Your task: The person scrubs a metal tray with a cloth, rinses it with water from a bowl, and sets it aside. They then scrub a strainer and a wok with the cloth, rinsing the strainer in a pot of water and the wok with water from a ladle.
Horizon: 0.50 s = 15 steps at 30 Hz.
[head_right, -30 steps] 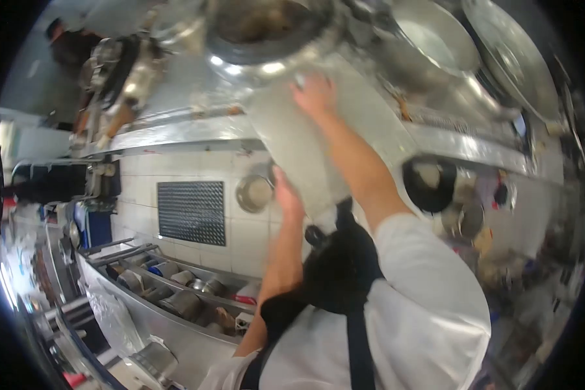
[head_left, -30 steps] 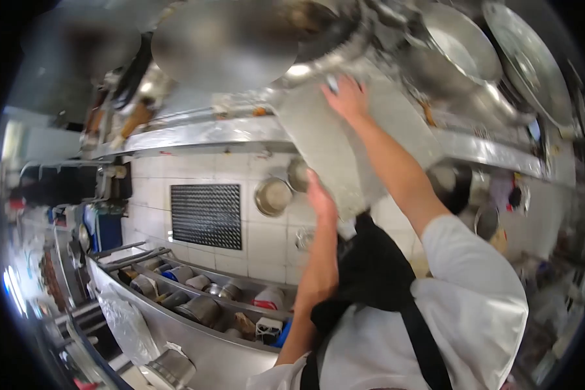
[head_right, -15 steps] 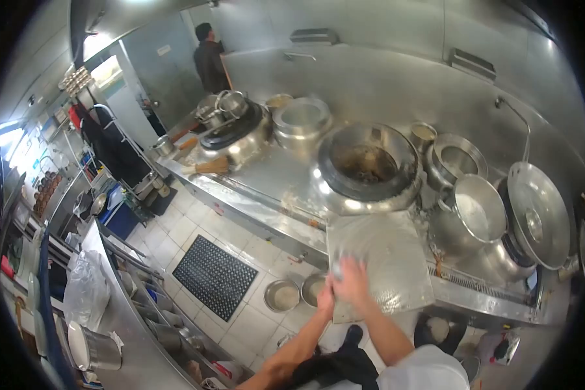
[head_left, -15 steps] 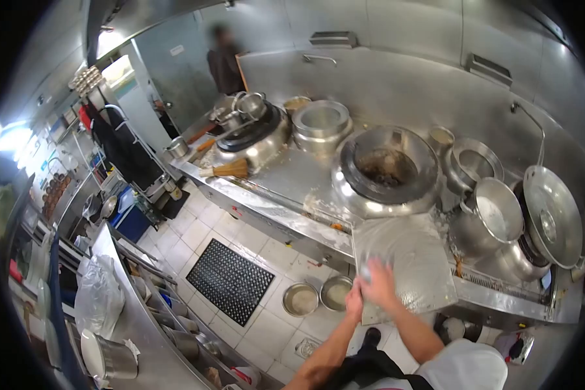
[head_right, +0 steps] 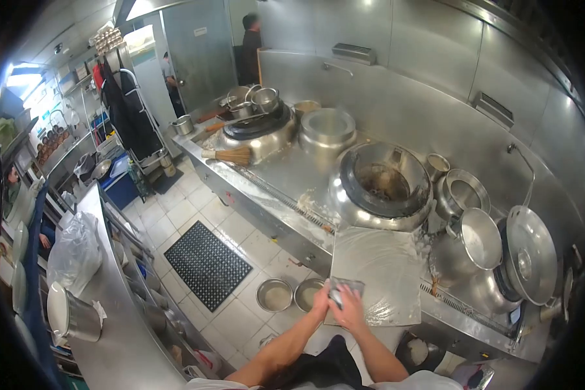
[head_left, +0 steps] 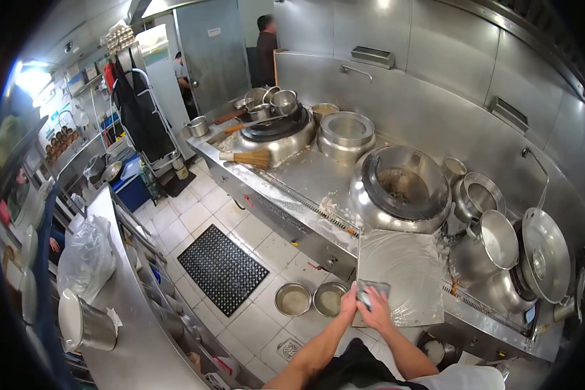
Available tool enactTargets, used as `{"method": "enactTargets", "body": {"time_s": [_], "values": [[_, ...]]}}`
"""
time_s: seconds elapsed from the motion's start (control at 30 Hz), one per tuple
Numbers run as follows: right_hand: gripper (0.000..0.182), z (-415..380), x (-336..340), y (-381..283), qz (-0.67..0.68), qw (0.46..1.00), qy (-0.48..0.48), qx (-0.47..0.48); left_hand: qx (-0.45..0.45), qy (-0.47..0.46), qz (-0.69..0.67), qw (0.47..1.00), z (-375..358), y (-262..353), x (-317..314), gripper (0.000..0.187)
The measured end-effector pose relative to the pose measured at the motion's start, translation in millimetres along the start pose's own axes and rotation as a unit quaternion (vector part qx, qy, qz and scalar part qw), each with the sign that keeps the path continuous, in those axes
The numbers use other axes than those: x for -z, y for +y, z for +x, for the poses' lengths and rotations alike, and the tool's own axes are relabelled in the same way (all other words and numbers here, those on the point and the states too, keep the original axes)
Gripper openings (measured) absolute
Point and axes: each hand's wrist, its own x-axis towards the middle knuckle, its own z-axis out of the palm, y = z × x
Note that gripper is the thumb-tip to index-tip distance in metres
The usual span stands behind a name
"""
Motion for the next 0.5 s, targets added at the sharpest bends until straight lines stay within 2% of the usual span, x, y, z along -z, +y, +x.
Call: {"method": "enactTargets", "body": {"time_s": [0.03, 0.13, 0.17, 0.2, 0.23, 0.27, 0.33, 0.37, 0.4, 0.43, 0.5], "values": [[0.061, -9, 21, 10, 0.005, 0.999, -0.035, -0.011, 0.01, 0.038, 0.037, 0.999, -9, 3, 4, 0.071], [0.066, 14, 71, 96, -0.101, 0.973, 0.066, -0.198, -0.01, 0.029, -0.012, 0.999, 3, -22, 17, 0.072], [0.066, 37, 84, 129, -0.123, 0.95, 0.054, -0.282, -0.063, 0.07, 0.072, 0.993, 5, -31, 20, 0.073], [0.065, 74, 84, 135, -0.146, 0.947, 0.092, -0.272, -0.053, 0.087, 0.071, 0.992, 0, -32, 21, 0.073], [0.064, 94, 79, 138, -0.172, 0.942, 0.125, -0.259, -0.037, 0.032, 0.008, 0.999, -5, -29, 18, 0.074], [0.064, 94, 62, 131, -0.165, 0.948, 0.103, -0.251, -0.03, -0.021, -0.059, 0.998, -5, -21, 12, 0.074], [0.064, 103, 2, 73, -0.142, 0.988, 0.044, -0.044, -0.002, 0.02, 0.05, 0.999, 5, -14, 12, 0.074], [0.061, 95, -9, 50, -0.079, 0.995, 0.001, 0.065, -0.016, 0.036, 0.088, 0.995, 14, -20, 14, 0.075], [0.061, 96, -7, 48, -0.049, 0.994, -0.048, 0.087, -0.029, 0.047, 0.129, 0.99, 21, -13, 23, 0.076], [0.06, 110, -7, 62, -0.032, 0.992, -0.086, 0.092, -0.034, 0.085, 0.111, 0.99, 26, -9, 36, 0.076], [0.062, 151, 1, 119, -0.067, 0.995, 0.012, -0.069, -0.004, 0.014, 0.033, 0.999, 2, 14, 20, 0.077]]}}
